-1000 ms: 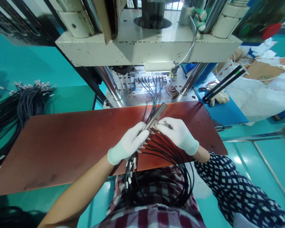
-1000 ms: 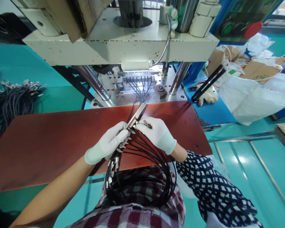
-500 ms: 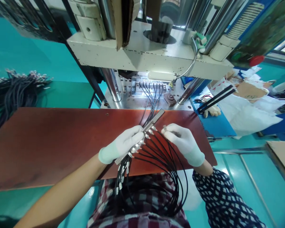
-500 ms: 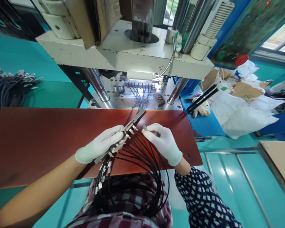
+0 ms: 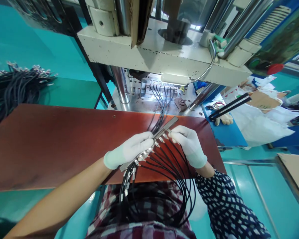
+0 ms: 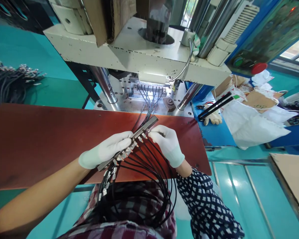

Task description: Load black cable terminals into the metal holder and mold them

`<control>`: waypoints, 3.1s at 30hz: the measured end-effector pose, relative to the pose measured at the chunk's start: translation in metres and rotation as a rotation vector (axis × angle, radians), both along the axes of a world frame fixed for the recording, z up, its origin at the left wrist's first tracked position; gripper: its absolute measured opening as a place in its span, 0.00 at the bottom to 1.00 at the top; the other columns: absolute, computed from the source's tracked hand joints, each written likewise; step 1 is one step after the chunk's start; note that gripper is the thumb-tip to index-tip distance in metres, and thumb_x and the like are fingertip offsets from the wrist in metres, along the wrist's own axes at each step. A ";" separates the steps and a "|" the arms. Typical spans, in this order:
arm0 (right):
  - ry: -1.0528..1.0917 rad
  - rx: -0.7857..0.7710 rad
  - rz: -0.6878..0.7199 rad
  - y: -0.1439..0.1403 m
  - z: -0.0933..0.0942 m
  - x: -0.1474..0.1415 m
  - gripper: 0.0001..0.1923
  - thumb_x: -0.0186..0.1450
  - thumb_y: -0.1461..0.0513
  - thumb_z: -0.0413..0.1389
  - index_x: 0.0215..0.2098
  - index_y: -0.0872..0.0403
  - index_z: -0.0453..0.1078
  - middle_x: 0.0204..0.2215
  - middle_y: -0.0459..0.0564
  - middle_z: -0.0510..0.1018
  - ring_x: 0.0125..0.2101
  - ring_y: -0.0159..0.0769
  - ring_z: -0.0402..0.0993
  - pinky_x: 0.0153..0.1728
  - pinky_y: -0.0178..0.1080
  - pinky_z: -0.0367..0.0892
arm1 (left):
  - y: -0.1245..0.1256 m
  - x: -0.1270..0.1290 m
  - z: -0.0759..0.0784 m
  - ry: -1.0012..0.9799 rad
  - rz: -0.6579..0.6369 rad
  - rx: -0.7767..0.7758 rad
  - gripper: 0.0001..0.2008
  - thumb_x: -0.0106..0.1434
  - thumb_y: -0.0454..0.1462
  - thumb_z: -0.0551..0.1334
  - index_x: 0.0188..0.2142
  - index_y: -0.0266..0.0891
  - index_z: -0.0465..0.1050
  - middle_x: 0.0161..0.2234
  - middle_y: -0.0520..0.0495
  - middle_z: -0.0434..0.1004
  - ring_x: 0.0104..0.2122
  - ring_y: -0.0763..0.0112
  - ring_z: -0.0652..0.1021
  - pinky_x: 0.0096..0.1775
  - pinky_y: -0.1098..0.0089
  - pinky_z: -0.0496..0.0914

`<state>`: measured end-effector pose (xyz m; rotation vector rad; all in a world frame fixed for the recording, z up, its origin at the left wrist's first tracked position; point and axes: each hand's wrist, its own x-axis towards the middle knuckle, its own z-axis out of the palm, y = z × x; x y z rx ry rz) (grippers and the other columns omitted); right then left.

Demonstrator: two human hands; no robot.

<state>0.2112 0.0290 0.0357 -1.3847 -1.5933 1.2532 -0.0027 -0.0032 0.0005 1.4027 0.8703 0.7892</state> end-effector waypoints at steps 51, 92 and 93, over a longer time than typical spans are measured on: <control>-0.787 1.043 -0.083 -0.018 -0.016 0.011 0.06 0.62 0.60 0.61 0.38 0.50 0.78 0.34 0.48 0.78 0.32 0.35 0.70 0.35 0.39 0.61 | -0.005 0.007 -0.003 0.169 0.062 0.056 0.19 0.70 0.51 0.51 0.31 0.38 0.60 0.26 0.56 0.59 0.26 0.77 0.63 0.30 0.73 0.61; -0.877 1.094 0.028 -0.029 -0.021 -0.017 0.03 0.58 0.62 0.61 0.26 0.50 0.73 0.28 0.46 0.76 0.30 0.38 0.66 0.33 0.44 0.54 | -0.004 0.008 -0.007 0.129 0.107 0.090 0.20 0.70 0.51 0.51 0.30 0.39 0.58 0.25 0.56 0.59 0.25 0.76 0.64 0.29 0.73 0.62; -0.876 1.095 0.028 -0.029 -0.021 -0.017 0.04 0.58 0.62 0.61 0.26 0.50 0.73 0.28 0.46 0.76 0.30 0.38 0.66 0.33 0.44 0.54 | -0.004 0.008 -0.007 0.127 0.112 0.092 0.20 0.70 0.51 0.51 0.30 0.39 0.58 0.25 0.56 0.59 0.25 0.76 0.64 0.29 0.73 0.62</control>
